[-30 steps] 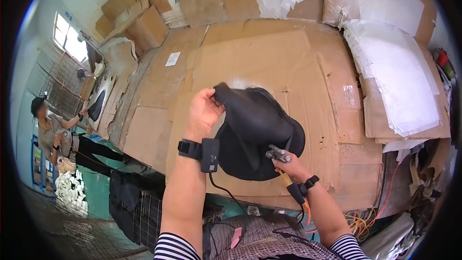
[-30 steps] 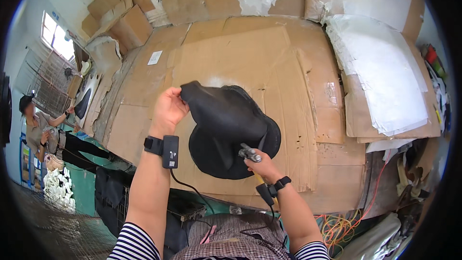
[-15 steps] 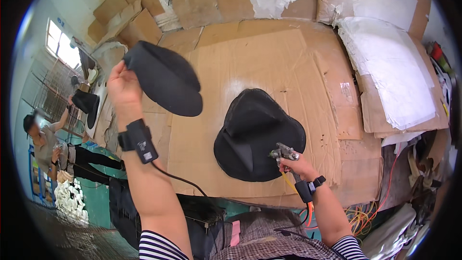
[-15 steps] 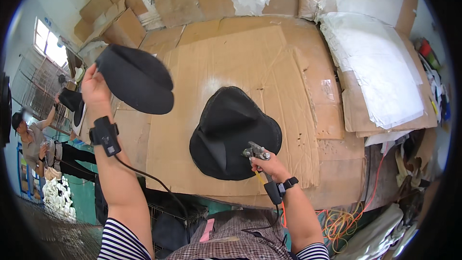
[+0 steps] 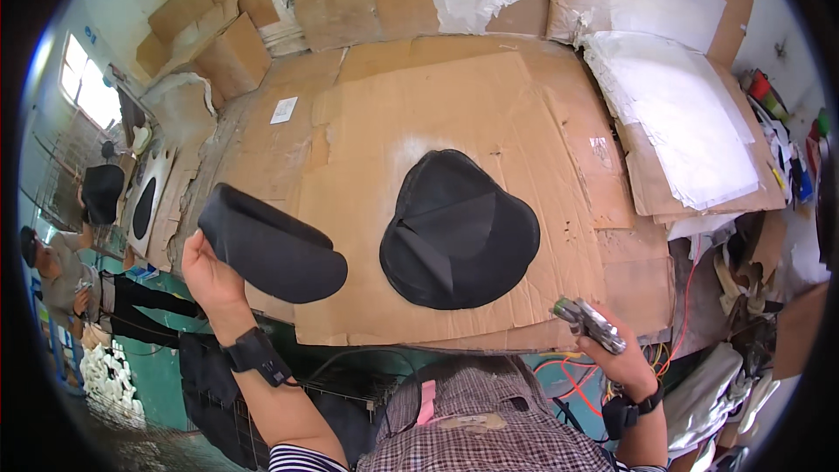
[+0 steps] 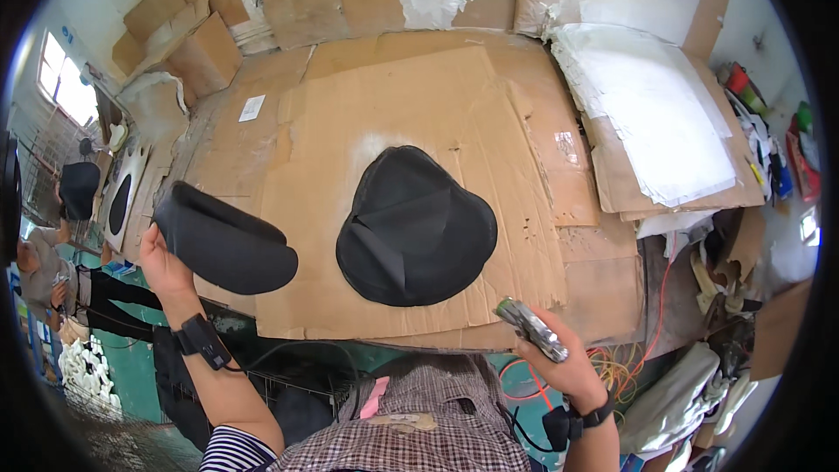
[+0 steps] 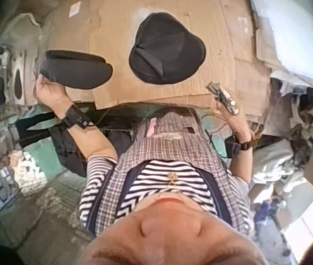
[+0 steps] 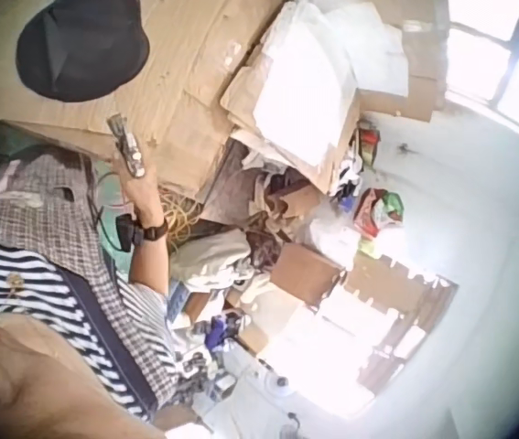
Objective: The person repeatedly picks up black shoe parts from a cardboard-covered table, sprays them with a handheld spray gun, and places them onto a metal drying rack. The process is repeated for multiple shoe parts throughout the video.
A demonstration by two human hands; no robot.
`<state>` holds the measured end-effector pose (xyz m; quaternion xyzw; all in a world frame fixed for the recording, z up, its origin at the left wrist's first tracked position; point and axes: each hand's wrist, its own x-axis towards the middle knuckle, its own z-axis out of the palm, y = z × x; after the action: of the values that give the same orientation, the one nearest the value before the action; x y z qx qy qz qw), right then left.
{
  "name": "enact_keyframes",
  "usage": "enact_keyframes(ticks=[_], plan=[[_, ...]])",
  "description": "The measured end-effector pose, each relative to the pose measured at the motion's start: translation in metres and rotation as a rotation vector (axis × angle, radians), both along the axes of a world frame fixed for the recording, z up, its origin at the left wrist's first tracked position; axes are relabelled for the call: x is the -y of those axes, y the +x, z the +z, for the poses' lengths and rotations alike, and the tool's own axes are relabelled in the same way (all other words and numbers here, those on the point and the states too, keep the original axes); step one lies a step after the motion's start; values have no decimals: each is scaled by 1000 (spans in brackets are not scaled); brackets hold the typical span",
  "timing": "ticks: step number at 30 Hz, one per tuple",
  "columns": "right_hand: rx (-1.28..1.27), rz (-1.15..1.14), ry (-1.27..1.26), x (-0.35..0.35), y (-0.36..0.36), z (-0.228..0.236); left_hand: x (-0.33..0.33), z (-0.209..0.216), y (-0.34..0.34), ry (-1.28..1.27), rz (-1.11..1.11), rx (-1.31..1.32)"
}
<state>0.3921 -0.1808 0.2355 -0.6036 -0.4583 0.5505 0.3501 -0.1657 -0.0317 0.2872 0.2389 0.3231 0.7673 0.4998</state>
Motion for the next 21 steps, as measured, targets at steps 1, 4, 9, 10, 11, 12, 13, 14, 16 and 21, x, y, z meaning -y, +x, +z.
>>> enact_keyframes(ticks=[1, 4, 9, 10, 11, 12, 13, 14, 16, 21], plan=[[17, -19, 12, 10, -1, 10, 8, -3, 2, 4, -8, 4], [65, -30, 35, 33, -1, 23, 29, -11, 3, 41, 7, -50], [-31, -81, 58, 56, -14, 44, 46, -4, -3, 59, -92, 113], [-22, -88, 76, 59, -16, 47, 49, -3, -6, 77, -120, 146], [0, -101, 67, 61, -19, 52, 51, -2, -8, 95, -138, 153], [21, -112, 57, 62, -22, 60, 55, 0, -10, 112, -156, 160], [42, -122, 47, 63, -25, 63, 58, 1, -12, 129, -172, 166], [46, -130, 76, 64, -26, 63, 61, 1, -16, 127, -160, 153], [56, -138, 134, 65, -26, 58, 69, 0, -25, 122, -128, 129], [439, -129, 288, 29, -18, -4, 84, -9, -26, 89, -47, 82]])
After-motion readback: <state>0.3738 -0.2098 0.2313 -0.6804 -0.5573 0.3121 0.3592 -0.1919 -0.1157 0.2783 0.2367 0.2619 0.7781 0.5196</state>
